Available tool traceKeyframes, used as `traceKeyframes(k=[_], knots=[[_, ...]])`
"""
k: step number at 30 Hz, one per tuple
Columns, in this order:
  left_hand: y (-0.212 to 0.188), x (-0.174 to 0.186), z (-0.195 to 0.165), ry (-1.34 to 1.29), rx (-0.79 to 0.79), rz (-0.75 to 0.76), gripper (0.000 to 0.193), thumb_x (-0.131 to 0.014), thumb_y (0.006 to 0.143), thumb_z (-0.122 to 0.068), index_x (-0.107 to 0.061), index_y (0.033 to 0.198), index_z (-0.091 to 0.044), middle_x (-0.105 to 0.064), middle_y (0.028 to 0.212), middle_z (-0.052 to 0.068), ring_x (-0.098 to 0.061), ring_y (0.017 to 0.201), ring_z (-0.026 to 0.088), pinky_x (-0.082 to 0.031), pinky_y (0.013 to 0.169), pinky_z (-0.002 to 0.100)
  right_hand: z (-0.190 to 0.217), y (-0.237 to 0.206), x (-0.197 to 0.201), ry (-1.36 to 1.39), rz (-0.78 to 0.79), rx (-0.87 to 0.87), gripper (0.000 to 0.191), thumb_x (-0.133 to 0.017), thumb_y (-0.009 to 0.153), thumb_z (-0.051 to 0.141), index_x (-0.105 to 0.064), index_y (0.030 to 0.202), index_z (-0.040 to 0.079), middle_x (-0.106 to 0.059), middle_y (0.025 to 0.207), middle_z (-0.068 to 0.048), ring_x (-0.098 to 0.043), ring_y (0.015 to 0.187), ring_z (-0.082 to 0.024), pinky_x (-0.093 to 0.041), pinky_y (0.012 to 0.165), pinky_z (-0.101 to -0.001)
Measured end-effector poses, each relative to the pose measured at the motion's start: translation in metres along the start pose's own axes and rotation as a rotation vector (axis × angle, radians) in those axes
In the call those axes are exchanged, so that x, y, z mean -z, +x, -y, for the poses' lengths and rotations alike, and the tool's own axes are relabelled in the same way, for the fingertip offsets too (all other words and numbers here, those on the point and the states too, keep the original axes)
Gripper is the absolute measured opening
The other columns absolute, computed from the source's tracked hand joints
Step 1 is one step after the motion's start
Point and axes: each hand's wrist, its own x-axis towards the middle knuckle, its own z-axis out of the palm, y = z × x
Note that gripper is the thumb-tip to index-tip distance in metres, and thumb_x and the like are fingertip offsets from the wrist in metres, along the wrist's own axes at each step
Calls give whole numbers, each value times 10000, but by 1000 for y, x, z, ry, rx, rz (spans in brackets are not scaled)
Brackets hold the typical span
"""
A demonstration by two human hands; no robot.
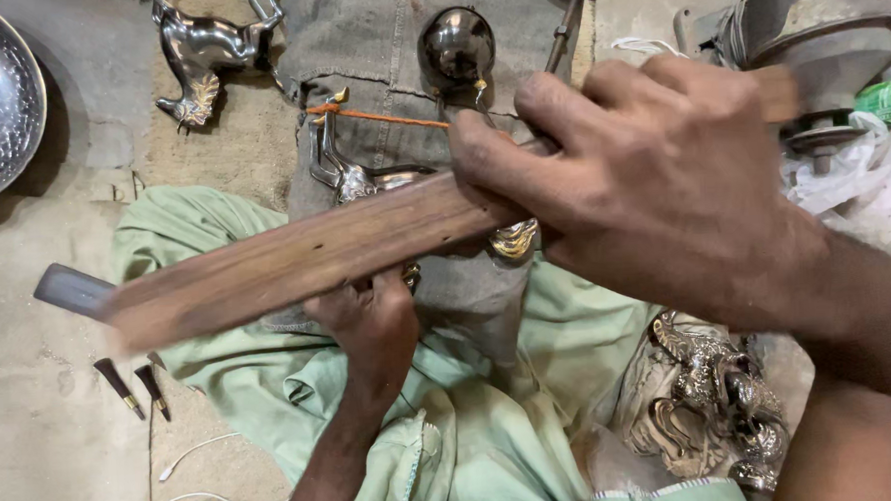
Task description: The person sits on the floor with an ornate brass figurine strapped to a sandbag cushion on their lap. They hold a punch against the figurine's raised patterns and strike it with a wooden mallet, repositioning the punch repeatedly to work different areas of the decoration.
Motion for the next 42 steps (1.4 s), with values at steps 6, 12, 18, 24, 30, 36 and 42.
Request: traceKeyframes(k=[6,12,18,24,30,36,42], knots=[[-4,-4,6,-59,69,-9,183,-718,985,10,-602,1123,40,-670,862,62,-568,716,84,-481,620,246,5,6,7,-62,-22,-2,399,-759,840,262,-685,1230,221,-683,825,-7,-677,626,-198,-485,529,-357],[-10,2,17,-108,43,54,211,-686,980,37,-593,1168,65,-700,925,73,-607,736,91,-498,637,246,5,5,8,-85,17,-15,449,-765,808,228,-686,1251,218,-690,854,-14,-661,608,-205,-480,507,-364],[-13,-2,24,-182,21,46,261,-692,971,43,-567,1199,62,-695,980,54,-620,808,94,-529,701,251,3,-3,0,-144,52,-16,344,-742,931,291,-694,1268,245,-695,837,-6,-646,564,-165,-455,457,-324],[-20,1,27,-124,104,59,103,-694,982,48,-630,1063,43,-664,836,13,-578,718,75,-488,643,219,6,-22,-13,-137,29,-31,332,-751,948,328,-708,1269,252,-723,860,-20,-643,552,-158,-433,434,-307],[-13,-2,8,-264,55,123,239,-551,852,149,-639,1049,46,-638,1030,88,-591,963,165,-474,892,272,1,-27,-8,50,-125,-36,328,-812,885,273,-746,1179,145,-696,822,-20,-670,630,-158,-467,515,-323],[-4,-4,-17,-249,227,74,441,-537,701,57,-568,1135,-12,-614,1079,77,-564,1067,187,-405,1012,287,-8,-6,6,111,-248,54,324,-842,758,255,-751,1027,98,-704,820,-38,-664,672,-199,-476,567,-349],[-7,-11,-4,109,183,6,257,-688,898,-8,-634,1148,13,-754,973,146,-653,810,221,-527,805,354,-8,-2,8,-242,-120,77,237,-752,975,374,-724,1062,156,-716,816,-35,-669,628,-156,-477,521,-308]])
